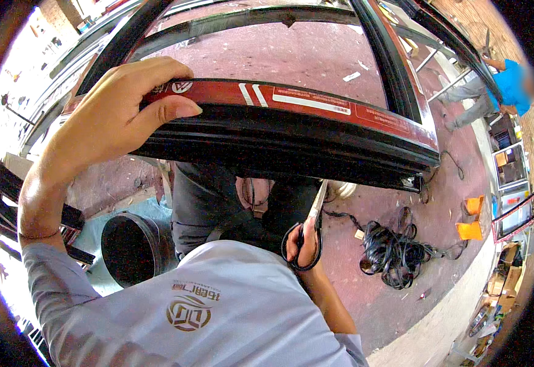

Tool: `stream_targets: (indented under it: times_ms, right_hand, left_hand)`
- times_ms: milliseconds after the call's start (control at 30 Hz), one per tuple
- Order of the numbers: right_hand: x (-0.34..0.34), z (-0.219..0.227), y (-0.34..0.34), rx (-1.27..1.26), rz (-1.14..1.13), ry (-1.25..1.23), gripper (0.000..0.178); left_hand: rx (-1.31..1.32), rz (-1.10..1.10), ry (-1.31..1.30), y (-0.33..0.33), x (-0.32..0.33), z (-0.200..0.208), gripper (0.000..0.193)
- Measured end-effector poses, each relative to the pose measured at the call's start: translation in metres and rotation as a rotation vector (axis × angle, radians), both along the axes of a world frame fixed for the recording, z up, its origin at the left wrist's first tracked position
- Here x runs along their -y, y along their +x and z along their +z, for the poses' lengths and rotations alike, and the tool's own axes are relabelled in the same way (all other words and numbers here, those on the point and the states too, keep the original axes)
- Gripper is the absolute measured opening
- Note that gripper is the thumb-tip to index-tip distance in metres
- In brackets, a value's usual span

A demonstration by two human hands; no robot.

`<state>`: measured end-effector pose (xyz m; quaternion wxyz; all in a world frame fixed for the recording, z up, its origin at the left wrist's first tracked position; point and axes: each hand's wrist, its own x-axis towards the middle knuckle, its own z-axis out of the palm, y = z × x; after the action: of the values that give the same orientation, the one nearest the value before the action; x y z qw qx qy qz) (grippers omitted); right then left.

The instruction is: The person installs a black rubber seal onto a window frame. They measure and cut the seal with scissors, then press it into the frame groove by hand.

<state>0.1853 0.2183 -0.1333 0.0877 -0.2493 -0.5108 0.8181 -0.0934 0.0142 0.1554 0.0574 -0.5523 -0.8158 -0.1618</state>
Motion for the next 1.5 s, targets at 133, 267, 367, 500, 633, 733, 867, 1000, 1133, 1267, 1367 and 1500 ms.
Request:
stream_targets:
  times_ms: [133,267,367,500,633,733,867,1000,1133,1267,1367,1500]
  right_hand:
    - [0.000,-0.004,0.001,-0.006,-0.007,-0.041,0.062]
    - [0.003,-0.001,-0.003,0.013,-0.018,-0.055,0.061]
    - [0.003,-0.001,-0.003,-0.011,0.035,-0.040,0.060]
    - [0.002,-0.001,0.000,0.000,0.027,-0.051,0.060]
    - [0.007,0.004,-0.004,0.038,0.004,-0.030,0.061]
    - [0.008,0.004,-0.006,0.031,0.019,-0.008,0.063]
    - [0.009,0.009,-0.008,0.073,0.014,-0.016,0.064]
    - [0.009,0.003,-0.011,0.046,0.019,-0.034,0.064]
    - [0.009,0.000,-0.013,0.043,0.036,-0.033,0.064]
    - [0.007,-0.003,-0.006,0.036,0.024,-0.052,0.062]
    - [0.007,-0.009,-0.008,0.025,0.008,-0.079,0.062]
    - [0.009,-0.005,-0.012,0.062,0.018,-0.062,0.065]
  left_hand:
    - [-0.011,0.037,0.033,0.005,-0.003,-0.001,0.046]
    - [-0.009,0.042,0.023,0.015,-0.019,0.003,0.053]
    - [-0.041,0.059,0.105,0.016,-0.026,-0.007,0.057]
    - [0.079,0.098,0.050,0.016,-0.032,-0.001,0.056]
    - [0.115,0.110,0.059,0.019,-0.030,0.002,0.054]
    - [0.148,0.092,0.019,0.011,-0.019,0.005,0.053]
    - [0.172,0.121,-0.075,0.008,-0.010,0.011,0.052]
    - [0.109,0.167,-0.019,0.017,-0.015,0.003,0.050]
    - [0.087,0.112,0.040,0.011,-0.009,0.000,0.047]
    - [0.345,0.112,-0.124,-0.009,0.013,0.021,0.043]
    - [0.412,0.150,-0.078,-0.017,0.028,0.016,0.041]
    - [0.289,0.092,-0.076,-0.007,0.018,0.017,0.044]
